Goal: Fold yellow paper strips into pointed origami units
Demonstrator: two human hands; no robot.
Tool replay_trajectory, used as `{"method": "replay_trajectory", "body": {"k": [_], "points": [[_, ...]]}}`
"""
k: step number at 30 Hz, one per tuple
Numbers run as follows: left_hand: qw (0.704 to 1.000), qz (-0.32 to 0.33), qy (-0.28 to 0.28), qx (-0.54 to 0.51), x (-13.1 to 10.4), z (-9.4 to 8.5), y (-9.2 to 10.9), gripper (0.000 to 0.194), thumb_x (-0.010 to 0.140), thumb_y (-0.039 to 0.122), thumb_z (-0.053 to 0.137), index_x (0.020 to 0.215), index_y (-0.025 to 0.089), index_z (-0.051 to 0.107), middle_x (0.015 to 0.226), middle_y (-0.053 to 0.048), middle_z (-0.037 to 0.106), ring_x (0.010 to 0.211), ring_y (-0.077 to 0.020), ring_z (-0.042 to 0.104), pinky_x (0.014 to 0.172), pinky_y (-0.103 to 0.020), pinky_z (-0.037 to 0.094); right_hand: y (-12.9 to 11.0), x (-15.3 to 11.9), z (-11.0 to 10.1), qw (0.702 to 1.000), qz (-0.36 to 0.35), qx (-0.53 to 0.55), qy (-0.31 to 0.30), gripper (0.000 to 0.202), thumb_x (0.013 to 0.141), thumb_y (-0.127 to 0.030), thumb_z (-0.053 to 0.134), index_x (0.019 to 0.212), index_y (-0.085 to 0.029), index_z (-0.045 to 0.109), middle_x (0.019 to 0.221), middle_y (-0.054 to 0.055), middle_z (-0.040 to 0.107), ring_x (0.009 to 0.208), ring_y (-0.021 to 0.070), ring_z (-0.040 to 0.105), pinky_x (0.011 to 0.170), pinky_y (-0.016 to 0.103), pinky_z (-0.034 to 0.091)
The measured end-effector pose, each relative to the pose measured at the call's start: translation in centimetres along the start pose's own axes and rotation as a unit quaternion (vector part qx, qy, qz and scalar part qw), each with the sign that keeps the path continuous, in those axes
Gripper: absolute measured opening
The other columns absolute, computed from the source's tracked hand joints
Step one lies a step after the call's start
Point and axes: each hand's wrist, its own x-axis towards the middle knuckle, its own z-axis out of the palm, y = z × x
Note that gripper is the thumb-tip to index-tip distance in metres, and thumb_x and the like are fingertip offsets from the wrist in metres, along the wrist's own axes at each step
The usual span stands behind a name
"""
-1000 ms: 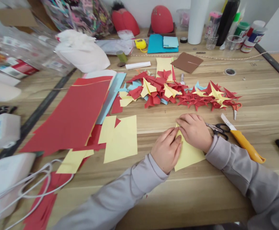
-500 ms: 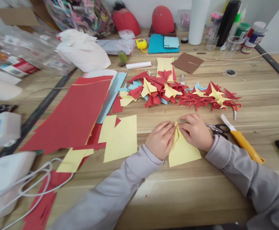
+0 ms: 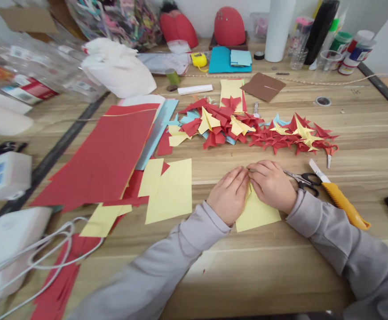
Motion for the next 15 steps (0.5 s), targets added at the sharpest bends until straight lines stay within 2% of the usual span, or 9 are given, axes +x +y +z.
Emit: {"method": "replay_trajectory", "body": {"k": [7, 15], "points": [[0.998, 0.009, -0.018, 0.063, 0.34, -0.23, 0.30, 0.034, 0.085, 0.010, 0.037, 0.110, 0.004, 0.059, 0.114, -0.018, 0.061, 0.113, -0.0272, 0.052, 0.094, -0.045, 0.047, -0.03, 0.06, -0.03, 1.000, 0.004, 0.001, 0.000, 0.023, 0.087, -0.016, 0.044, 0.092, -0.016, 0.065, 0.107, 0.006, 0.065, 0.097, 0.0222, 0.049, 0.082, 0.036, 0.036], [0.998, 0.015, -0.018, 0.061, 0.35, -0.14, 0.36, 0.035, 0.082, 0.009, 0.039, 0.109, -0.001, 0.058, 0.114, -0.021, 0.060, 0.111, -0.0289, 0.053, 0.093, -0.043, 0.048, -0.03, 0.07, -0.06, 1.000, 0.002, 0.000, 0.000, 0.022, 0.086, -0.015, 0.044, 0.091, -0.016, 0.066, 0.106, 0.006, 0.065, 0.097, 0.0225, 0.050, 0.082, 0.037, 0.036]]}}
